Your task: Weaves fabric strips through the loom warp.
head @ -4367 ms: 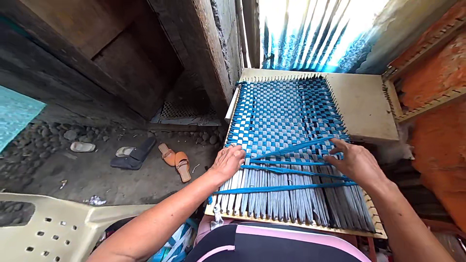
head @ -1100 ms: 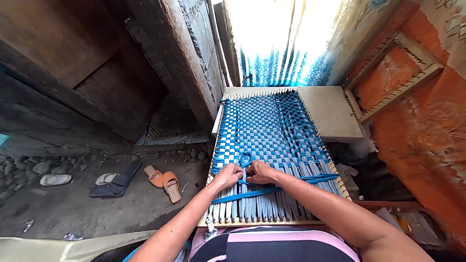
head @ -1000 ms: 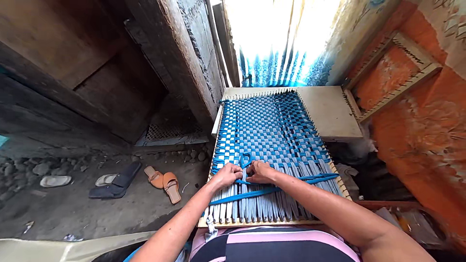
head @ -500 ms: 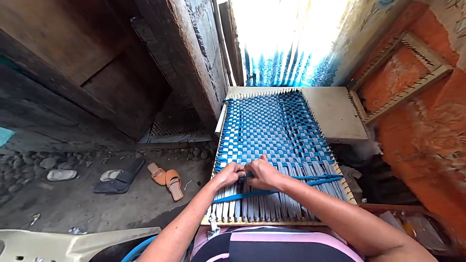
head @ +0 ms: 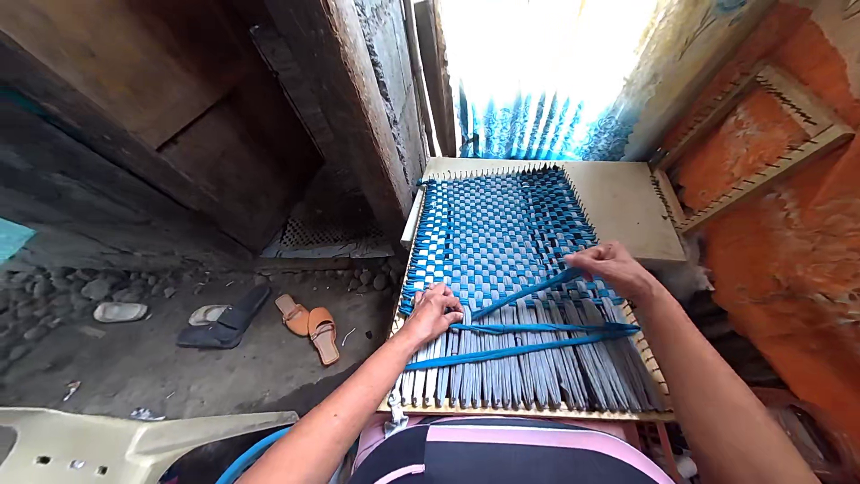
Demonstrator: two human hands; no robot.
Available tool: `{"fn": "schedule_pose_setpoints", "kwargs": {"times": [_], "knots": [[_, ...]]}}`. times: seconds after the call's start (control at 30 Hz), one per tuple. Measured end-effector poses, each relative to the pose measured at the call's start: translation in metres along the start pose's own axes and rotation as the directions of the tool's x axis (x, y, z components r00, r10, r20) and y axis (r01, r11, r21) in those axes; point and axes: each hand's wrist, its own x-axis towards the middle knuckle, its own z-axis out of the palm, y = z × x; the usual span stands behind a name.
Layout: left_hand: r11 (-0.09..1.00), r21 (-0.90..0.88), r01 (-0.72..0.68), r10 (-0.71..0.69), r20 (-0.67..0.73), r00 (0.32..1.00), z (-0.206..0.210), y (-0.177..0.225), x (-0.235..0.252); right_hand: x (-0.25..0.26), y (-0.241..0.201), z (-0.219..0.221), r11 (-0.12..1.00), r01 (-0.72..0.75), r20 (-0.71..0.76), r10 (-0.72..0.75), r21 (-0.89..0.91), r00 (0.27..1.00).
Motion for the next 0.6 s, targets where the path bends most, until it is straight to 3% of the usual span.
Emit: {"fn": "schedule_pose_setpoints", "kwargs": {"times": [0.07, 0.13, 0.2, 0.3, 0.33, 0.4, 0.47, 0.5, 0.53, 0.57, 0.6], "knots": [[0.997, -0.004, 0.077, -0.077, 0.020, 0.997, 0.000, 0.000, 0.004, -0.007, 0.030, -0.007, 0.995, -0.090, -0.165, 0.081, -0.049, 0.983], [0.989, -0.043, 0.143, -0.143, -0.004, 0.990, 0.001, -0.001, 0.007, -0.013, 0.047, -0.007, 0.973, -0.110, -0.250, 0.057, -0.203, 0.967], [0.985, -0.120, 0.125, -0.135, -0.082, 0.988, -0.001, -0.005, 0.008, -0.017, 0.051, -0.007, 0.897, -0.047, -0.296, -0.096, -0.440, 0.950], [0.977, -0.208, -0.045, 0.034, -0.059, 0.998, -0.011, -0.016, 0.007, -0.021, 0.039, -0.008, 0.641, 0.052, -0.340, -0.473, -0.766, 0.813], [0.982, -0.180, -0.060, 0.056, -0.023, 0.998, -0.013, -0.015, 0.006, -0.022, 0.030, -0.005, 0.569, 0.040, -0.336, -0.538, -0.821, 0.773], [0.997, -0.075, -0.018, 0.020, 0.025, 0.999, -0.014, -0.007, 0.004, -0.022, 0.012, 0.007, 0.512, -0.024, -0.348, -0.547, -0.859, 0.761], [0.999, 0.006, 0.036, -0.036, 0.048, 0.998, -0.014, 0.004, 0.004, -0.018, -0.004, 0.024, 0.591, -0.094, -0.412, -0.431, -0.801, 0.803], [0.998, 0.029, 0.053, -0.055, 0.061, 0.997, -0.015, 0.008, 0.004, -0.016, -0.009, 0.032, 0.693, -0.101, -0.444, -0.337, -0.713, 0.830], [0.997, 0.049, 0.065, -0.068, 0.076, 0.995, -0.016, 0.011, 0.005, -0.016, -0.016, 0.037, 0.828, -0.108, -0.464, -0.196, -0.550, 0.864], [0.995, 0.069, 0.067, -0.073, 0.089, 0.993, -0.017, 0.011, 0.007, -0.019, -0.026, 0.037, 0.955, -0.123, -0.444, -0.011, -0.271, 0.896], [0.994, 0.087, 0.062, -0.071, 0.102, 0.992, -0.019, 0.010, 0.009, -0.022, -0.035, 0.033, 0.990, -0.123, -0.376, 0.142, 0.074, 0.915]]}}
